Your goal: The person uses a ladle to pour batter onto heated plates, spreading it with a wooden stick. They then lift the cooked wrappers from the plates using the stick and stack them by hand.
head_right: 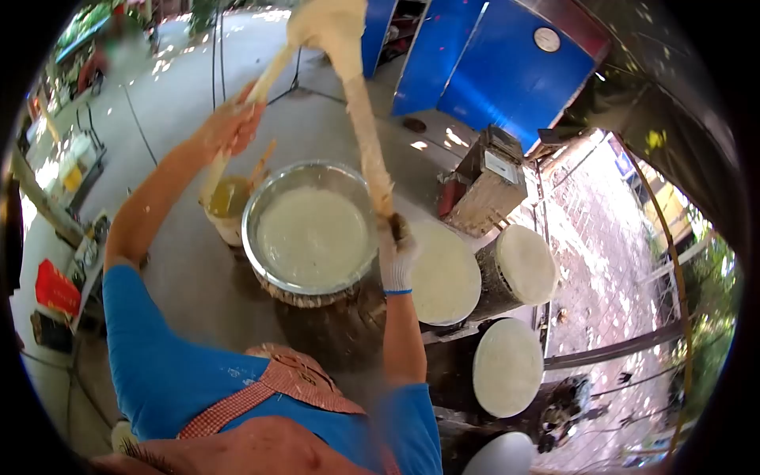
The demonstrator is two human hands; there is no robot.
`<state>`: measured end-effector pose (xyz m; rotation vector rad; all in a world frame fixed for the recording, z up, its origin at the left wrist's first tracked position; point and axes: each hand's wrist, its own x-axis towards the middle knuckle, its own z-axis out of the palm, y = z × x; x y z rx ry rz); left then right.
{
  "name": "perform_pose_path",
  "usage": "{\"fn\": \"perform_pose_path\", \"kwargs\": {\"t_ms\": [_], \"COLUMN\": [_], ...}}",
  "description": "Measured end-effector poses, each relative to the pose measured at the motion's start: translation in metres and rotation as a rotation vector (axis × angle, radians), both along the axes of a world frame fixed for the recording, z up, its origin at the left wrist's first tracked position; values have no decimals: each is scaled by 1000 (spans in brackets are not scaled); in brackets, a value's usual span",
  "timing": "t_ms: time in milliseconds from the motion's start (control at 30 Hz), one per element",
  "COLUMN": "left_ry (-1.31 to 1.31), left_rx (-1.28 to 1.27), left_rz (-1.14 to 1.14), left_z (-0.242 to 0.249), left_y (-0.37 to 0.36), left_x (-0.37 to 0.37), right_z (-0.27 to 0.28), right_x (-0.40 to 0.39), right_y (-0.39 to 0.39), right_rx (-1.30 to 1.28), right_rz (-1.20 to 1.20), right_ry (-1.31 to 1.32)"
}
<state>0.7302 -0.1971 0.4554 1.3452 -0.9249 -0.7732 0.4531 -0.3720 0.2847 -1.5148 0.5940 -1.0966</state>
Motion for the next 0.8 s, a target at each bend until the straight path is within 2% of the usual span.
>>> {"fn": "perform_pose_path", "kwargs": {"t_ms": [33,67,100,133,167,200,233,267,300,367,400,500,533,567,600,633,667,700,767,800], "left_ry": [-40,99,236,477,794,1102,1325,1135,934,1008,692,451,534,618,985,1265,1512,1670,1750,1779], "left_rx": [-4,58,132,253,369,498,593,564,511,545,547,479,523,585,825,960,1135,1164,1270,1342], "left_rz": [8,18,26,-141,-204,-247,-198,-301,-425,-477,-463,-581,-638,-697,-871,-929,-960,-893,-847,-892], "left_z": [-19,-45,-77,-119,-137,-149,-171,-183,-188,-160,-150,-156,-172,-198,-233,-252,-271,-278,-302,-315], "left_y": [-1,2,6,5,6,4,-5,4,6,-9,-14,-30,-35,-49,-75,-84,-92,-86,-71,-67], "left_x": [6,4,4,17,12,11,14,5,-3,-22,-46,-126,-145,-159,-165,-195,-226,-263,-340,-383], "right_z": [-15,-30,-74,-98,-122,-153,-177,-140,-126,-109,-98,-84,-85,-123,-133,-132,-147,-156,-204,-198], "right_x": [0,-4,0,-9,-24,-42,-65,-86,-106,-147,-163,-199,-210,-230,-254,-277,-304,-331,-390,-413], "right_y": [6,17,20,31,44,50,60,83,95,116,129,160,176,185,203,227,250,277,340,374], "right_rx": [159,181,270,282,311,200,98,229,196,347,388,456,452,366,554,590,664,714,591,675], "right_rz": [107,150,65,64,62,-12,-80,-69,-107,-203,-234,-305,-339,-379,-353,-402,-423,-431,-554,-674], "right_ry": [-82,0,120,263,409,557,716,760,769,691,601,399,364,394,428,563,627,668,783,730]}}
